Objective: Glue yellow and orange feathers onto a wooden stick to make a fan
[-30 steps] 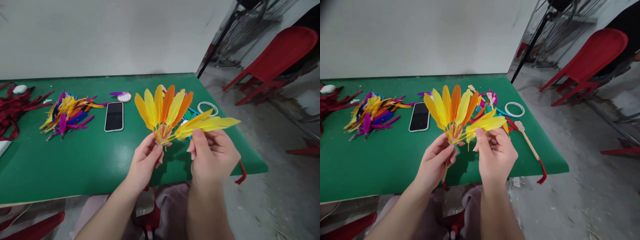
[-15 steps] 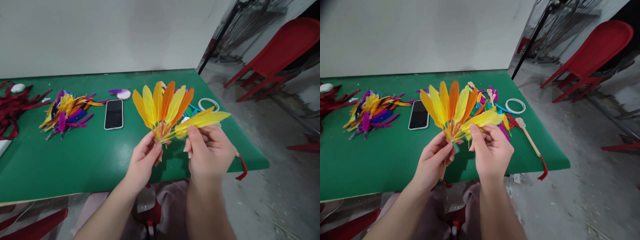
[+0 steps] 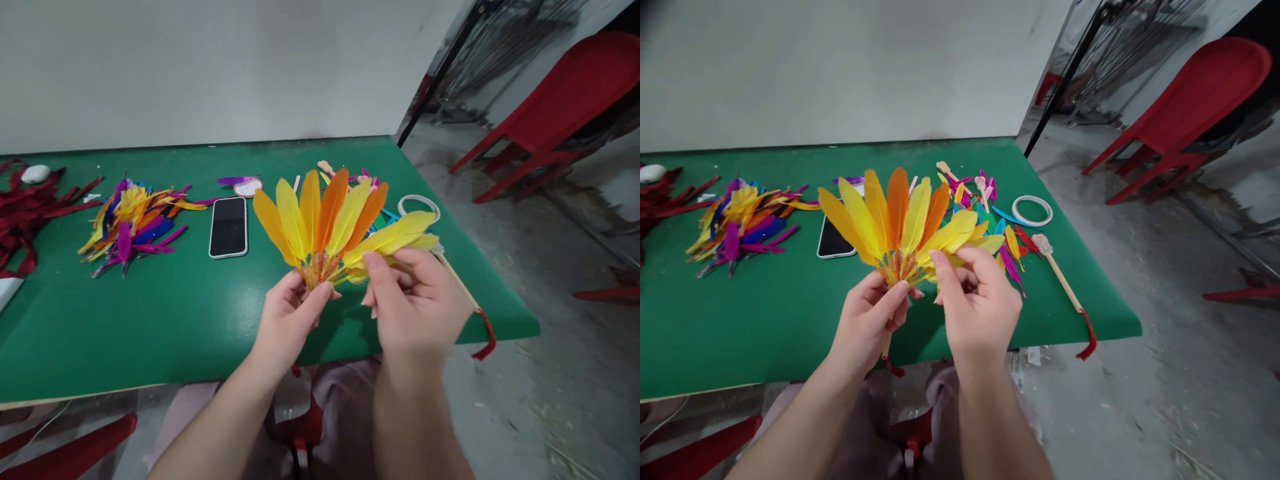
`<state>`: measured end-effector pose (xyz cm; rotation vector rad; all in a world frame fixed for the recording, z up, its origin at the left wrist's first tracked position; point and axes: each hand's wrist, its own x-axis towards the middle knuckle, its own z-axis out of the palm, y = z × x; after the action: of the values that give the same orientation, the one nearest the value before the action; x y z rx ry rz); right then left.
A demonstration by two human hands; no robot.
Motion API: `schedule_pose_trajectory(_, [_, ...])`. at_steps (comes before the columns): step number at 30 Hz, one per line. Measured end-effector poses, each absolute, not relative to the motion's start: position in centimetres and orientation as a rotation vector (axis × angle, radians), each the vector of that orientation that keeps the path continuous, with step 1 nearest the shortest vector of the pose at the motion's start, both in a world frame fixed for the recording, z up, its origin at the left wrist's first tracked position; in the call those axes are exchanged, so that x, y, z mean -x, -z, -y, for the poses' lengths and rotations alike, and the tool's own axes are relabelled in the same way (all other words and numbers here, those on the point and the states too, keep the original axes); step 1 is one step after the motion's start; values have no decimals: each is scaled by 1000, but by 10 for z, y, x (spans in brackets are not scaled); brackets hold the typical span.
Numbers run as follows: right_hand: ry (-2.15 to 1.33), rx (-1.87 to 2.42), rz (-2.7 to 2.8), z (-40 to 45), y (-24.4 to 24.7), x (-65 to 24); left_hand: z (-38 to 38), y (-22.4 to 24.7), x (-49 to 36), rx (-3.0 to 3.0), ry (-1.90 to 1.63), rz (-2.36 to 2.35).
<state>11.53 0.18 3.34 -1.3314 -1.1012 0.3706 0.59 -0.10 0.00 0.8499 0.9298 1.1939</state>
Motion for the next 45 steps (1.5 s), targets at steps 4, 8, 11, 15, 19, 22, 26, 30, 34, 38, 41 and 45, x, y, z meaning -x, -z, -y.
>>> schedule_pose_trajectory(4, [-321, 1325, 1132, -1, -30, -113, 1, 0, -5, -854, -1169, -972])
schedule_pose_trajectory(8, [-228, 1314, 1094, 3, -33, -111, 1, -2, -6, -807, -1140, -997])
schedule_pose_trajectory(11, [-43, 1297, 1014, 6, -39, -113, 1, -2, -6, -806, -1139, -1011])
schedule_pose_trajectory(15, [70, 1191, 939, 2, -41, -125, 1, 1, -5, -867, -1133, -1037])
schedule_pose_trajectory(19, [-306, 1162, 1042, -7, -34, -140, 3, 3, -3, -959, -1103, -1056])
schedule_pose_trajectory(22, [-526, 1181, 1048, -10, -31, -145, 4, 4, -3, -986, -1074, -1052])
schedule_pose_trajectory(26, [-528, 1211, 1007, -9, -30, -146, 4, 6, -4, -986, -1048, -1072])
schedule_pose_trajectory(30, [-422, 1261, 1030, -8, -30, -146, 4, 5, -4, -977, -1023, -1080])
schedule_pose_trajectory(34, [-385, 1271, 1054, -8, -30, -145, 4, 3, -5, -989, -1009, -1092])
schedule_pose_trajectory(38, [-386, 1270, 1051, -8, -30, -145, 4, 2, -4, -978, -1004, -1099])
schedule_pose_trajectory(41, [-384, 1278, 1052, -8, -30, -144, 4, 3, -4, -985, -1004, -1096])
schedule_pose_trajectory(45, [-402, 1288, 1038, -9, -29, -144, 4, 3, -3, -1000, -976, -1094])
